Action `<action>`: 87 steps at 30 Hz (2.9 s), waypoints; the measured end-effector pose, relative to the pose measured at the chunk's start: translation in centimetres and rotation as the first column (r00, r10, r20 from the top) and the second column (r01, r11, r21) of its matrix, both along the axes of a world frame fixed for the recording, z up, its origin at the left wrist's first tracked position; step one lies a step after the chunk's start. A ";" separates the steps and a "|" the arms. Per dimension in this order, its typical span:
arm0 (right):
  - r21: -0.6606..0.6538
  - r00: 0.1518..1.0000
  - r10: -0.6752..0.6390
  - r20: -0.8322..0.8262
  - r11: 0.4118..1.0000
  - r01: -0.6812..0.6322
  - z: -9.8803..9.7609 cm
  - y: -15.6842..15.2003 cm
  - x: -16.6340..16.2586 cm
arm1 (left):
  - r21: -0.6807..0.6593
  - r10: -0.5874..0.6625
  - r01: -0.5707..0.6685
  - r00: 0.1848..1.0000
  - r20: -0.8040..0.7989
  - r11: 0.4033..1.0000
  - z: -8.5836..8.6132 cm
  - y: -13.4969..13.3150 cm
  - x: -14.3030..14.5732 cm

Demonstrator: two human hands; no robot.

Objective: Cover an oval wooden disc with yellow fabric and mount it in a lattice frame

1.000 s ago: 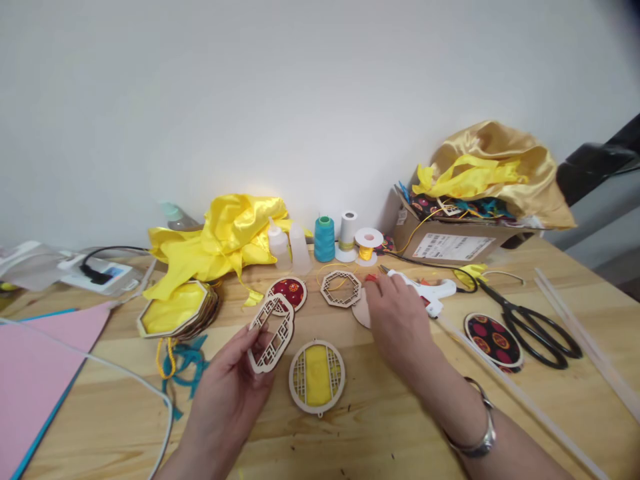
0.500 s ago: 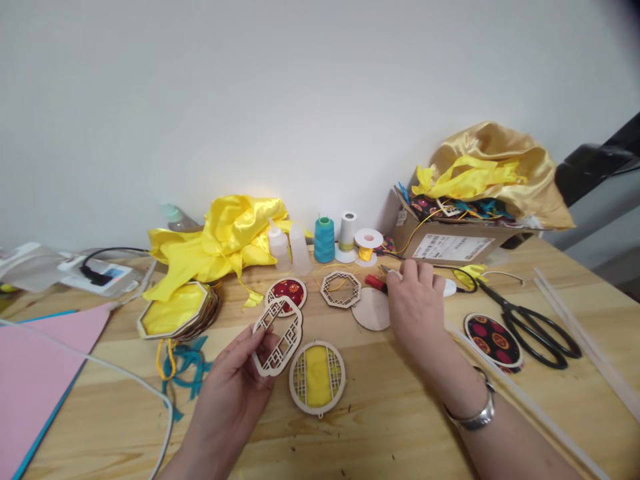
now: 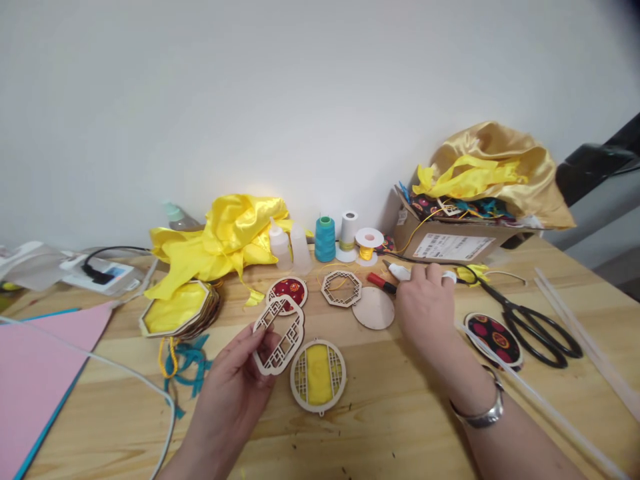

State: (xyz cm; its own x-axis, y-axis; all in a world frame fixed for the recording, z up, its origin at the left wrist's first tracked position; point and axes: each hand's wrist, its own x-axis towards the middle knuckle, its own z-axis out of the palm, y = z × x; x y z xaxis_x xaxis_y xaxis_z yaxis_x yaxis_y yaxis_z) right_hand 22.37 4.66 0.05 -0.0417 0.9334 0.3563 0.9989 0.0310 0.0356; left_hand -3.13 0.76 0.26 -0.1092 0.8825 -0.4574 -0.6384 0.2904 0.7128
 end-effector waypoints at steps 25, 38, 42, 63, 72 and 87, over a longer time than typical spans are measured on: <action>-0.159 0.150 -0.094 -0.984 0.842 -0.516 0.2 -1.8 -6.1 | 0.078 -0.319 0.344 0.919 -0.231 0.936 -0.8 -0.8 0.6; -0.148 -0.021 -0.156 -0.988 0.964 -0.221 0.1 0.7 -2.2 | 0.095 0.029 0.282 0.230 -0.973 0.955 -2.4 -0.5 -0.4; -0.177 -0.014 -0.191 -0.982 0.936 -0.303 0.1 0.1 -3.7 | 0.364 0.306 0.248 0.241 -0.921 0.898 -1.5 -0.8 0.2; -0.063 0.904 0.328 -0.273 0.932 -0.357 -1.9 0.1 -3.4 | 0.149 -0.071 0.123 0.946 -0.316 0.981 -1.3 0.1 0.0; 0.041 0.863 0.382 -0.331 0.919 -0.391 -2.2 0.6 -2.3 | 0.149 -0.081 0.124 0.961 -0.264 0.981 -1.4 0.1 0.2; 0.361 0.713 0.588 -0.381 0.805 -0.470 -0.6 -0.2 -3.3 | 0.174 -0.101 0.136 0.975 -0.196 0.975 -1.2 0.0 0.2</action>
